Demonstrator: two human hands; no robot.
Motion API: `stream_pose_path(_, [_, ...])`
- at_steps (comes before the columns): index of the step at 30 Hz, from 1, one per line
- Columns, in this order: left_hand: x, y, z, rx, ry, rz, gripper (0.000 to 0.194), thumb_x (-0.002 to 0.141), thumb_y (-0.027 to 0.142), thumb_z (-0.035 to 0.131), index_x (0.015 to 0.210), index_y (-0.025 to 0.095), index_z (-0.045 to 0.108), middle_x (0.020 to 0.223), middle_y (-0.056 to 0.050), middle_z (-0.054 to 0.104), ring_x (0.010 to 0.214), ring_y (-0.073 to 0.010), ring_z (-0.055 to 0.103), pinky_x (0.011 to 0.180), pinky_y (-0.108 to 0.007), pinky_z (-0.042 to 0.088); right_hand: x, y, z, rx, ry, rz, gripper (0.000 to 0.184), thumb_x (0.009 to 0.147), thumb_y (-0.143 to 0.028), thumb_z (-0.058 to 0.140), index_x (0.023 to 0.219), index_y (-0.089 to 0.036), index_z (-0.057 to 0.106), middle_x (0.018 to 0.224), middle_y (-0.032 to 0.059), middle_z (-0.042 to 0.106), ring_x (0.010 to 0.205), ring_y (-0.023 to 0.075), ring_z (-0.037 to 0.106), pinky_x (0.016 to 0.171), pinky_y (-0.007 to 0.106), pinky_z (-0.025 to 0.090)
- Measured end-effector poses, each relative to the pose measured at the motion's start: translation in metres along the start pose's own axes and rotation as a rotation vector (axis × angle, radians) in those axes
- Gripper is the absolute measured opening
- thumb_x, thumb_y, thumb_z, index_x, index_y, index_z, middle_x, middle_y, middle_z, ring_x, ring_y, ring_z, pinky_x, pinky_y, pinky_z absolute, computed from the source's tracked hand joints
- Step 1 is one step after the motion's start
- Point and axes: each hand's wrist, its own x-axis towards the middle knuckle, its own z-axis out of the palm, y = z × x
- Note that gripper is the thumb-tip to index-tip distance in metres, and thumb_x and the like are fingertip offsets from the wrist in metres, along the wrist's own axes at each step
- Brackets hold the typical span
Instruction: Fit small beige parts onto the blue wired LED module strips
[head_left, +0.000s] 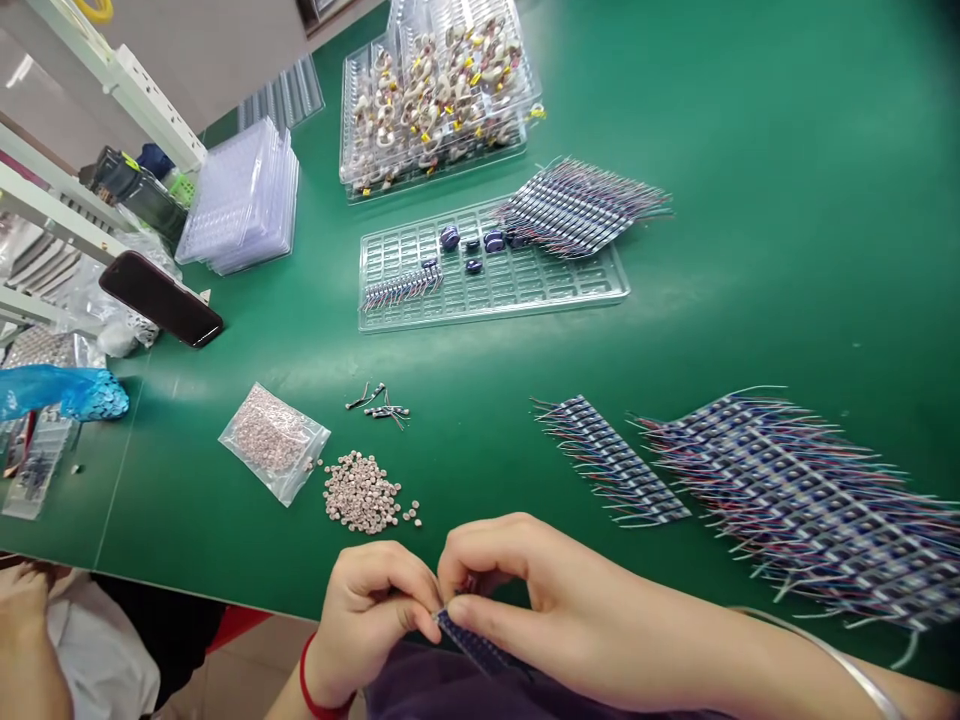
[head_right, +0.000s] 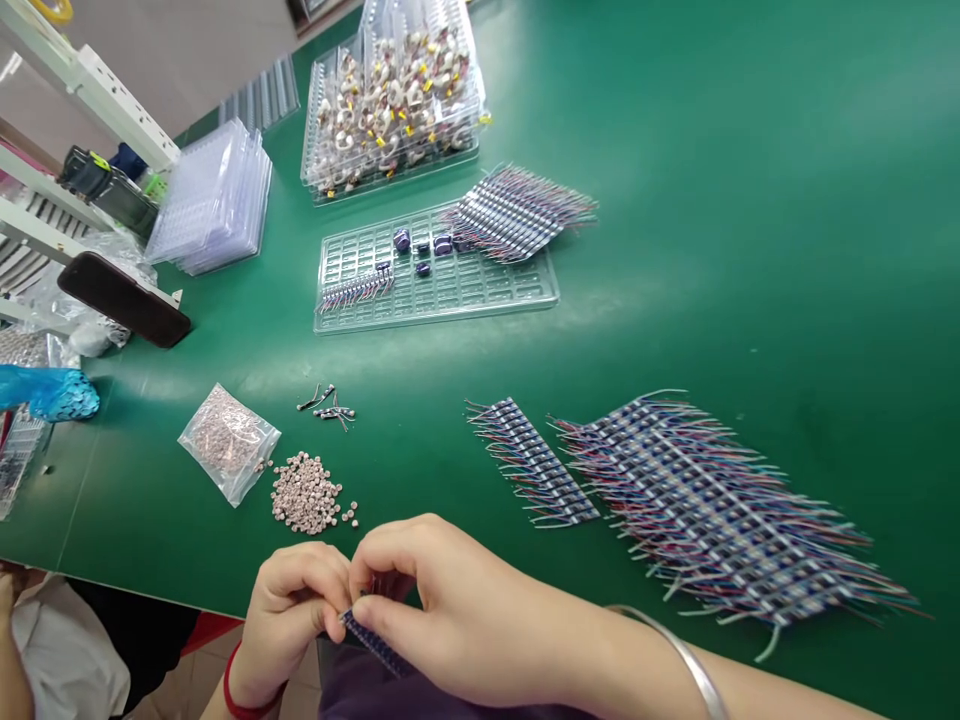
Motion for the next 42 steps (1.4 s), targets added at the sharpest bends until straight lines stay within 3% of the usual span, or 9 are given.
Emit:
stream_pose_path(19, [0.002, 0.006, -0.002, 0.094, -0.107, -0.060, 0.031, 0.084, 0.036, 0.070, 0.061, 0.016, 0.068, 0.062, -0.005, 0.066, 0.062, -0.0149, 0.061, 0.061, -0.025, 0.048, 0.001, 0.006, 0.004, 0.081, -0.044, 0.033, 0.014, 0.077, -0.011, 0.051, 0.070, -0.014, 0.063, 0.065, -0.0003, 0.057, 0.065, 0.0137, 0.053, 0.062, 0.024, 0.043])
stream_pose_path(28, [-0.002, -0.002, 0.000, 0.074, 0.112, -0.091, 0.023, 0.081, 0.036, 0.074, 0.069, 0.016, 0.071, 0.064, -0.003, 0.066, 0.062, -0.0134, 0.058, 0.061, -0.023, 0.045, 0.006, 0.004, 0.006, 0.298, 0.038, 0.215, 0.012, 0.072, -0.026, 0.061, 0.067, -0.017, 0.055, 0.059, -0.0046, 0.046, 0.057, 0.0105, 0.039, 0.052, 0.023, 0.031])
stream_pose_path(42, [-0.009, -0.011, -0.006, -0.011, 0.124, -0.147, 0.026, 0.081, 0.041, 0.073, 0.073, 0.016, 0.071, 0.067, -0.004, 0.064, 0.065, -0.0143, 0.055, 0.062, -0.025, 0.042, 0.013, 0.011, 0.005, 0.558, 0.046, 0.298, 0.028, 0.062, -0.036, 0.078, 0.066, -0.015, 0.060, 0.055, -0.0050, 0.054, 0.053, 0.0092, 0.045, 0.055, 0.023, 0.035])
